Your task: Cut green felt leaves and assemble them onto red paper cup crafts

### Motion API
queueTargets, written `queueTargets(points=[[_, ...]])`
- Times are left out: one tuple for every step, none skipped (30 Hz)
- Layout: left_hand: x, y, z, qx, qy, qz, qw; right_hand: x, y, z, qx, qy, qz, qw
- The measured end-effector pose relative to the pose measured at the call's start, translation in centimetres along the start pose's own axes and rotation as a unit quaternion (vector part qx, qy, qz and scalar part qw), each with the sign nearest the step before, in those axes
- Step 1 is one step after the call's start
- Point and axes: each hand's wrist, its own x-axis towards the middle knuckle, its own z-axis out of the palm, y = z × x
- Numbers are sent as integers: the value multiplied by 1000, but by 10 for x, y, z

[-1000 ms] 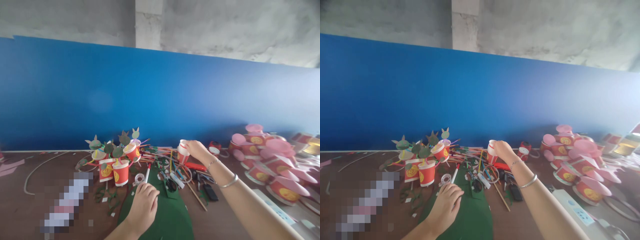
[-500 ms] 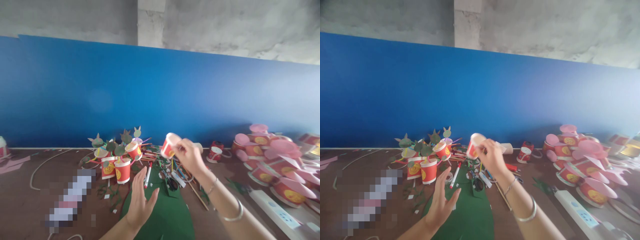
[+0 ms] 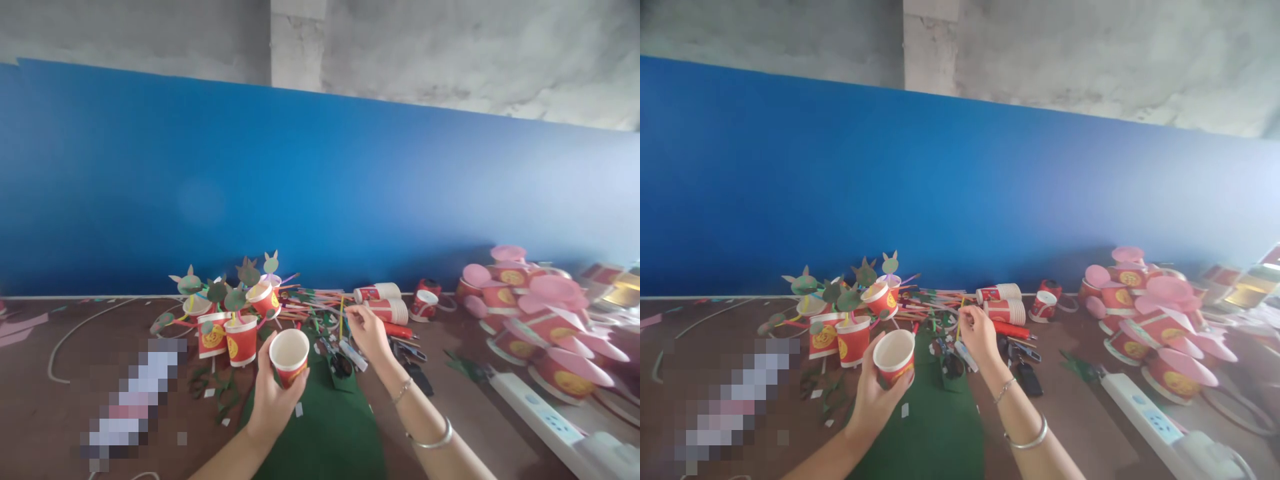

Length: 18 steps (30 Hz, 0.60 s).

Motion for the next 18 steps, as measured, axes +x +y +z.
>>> queueTargets(points=[[-1,0,0,-8,-6,2,1000,2,8,-1,-47,-40,13,998],[-2,0,0,-15,-12,2,1000,3,15,-2,-89,-68,18,994],[-3,0,-1,-20,-22,1,1000,2,19,-3,-120,-86,22,989],[-3,0,-1,-25,-34,-1,999,1,23,-3,-146,-93,25,985],[-4,0,-3,-30,-47,-3,998,-1,25,-3,-165,-91,28,982],[-4,0,-4,-36,-61,-6,997,-2,27,-2,-177,-86,31,980],[-3,-1,-5,-43,-73,-11,996,-4,28,0,-191,-86,32,977],[-3,-1,-6,-51,-84,-17,995,-5,29,1,-202,-89,31,975],[-3,-2,-7,-59,-93,-26,994,-6,29,3,-209,-92,27,973],[-2,-3,-8,-68,-100,-34,992,-7,29,5,-213,-97,21,972],[-2,-4,-8,-78,-106,-42,990,-7,29,8,-213,-102,13,972],[-2,-5,-8,-89,-113,-50,988,-8,29,9,-210,-109,2,972],[-2,-6,-7,-101,-119,-58,986,-9,28,11,-204,-117,-10,972],[-3,-7,-7,-113,-125,-66,983,-9,27,13,-196,-126,-25,972],[-3,-8,-6,-125,-129,-73,981,-10,26,14,-187,-134,-38,973],[-4,-9,-5,-136,-130,-80,979,-11,25,15,-178,-138,-50,973],[-5,-9,-4,-144,-128,-87,977,-11,24,16,-171,-137,-58,974],[-6,-9,-3,-152,-127,-97,975,-12,23,17,-167,-131,-62,975]])
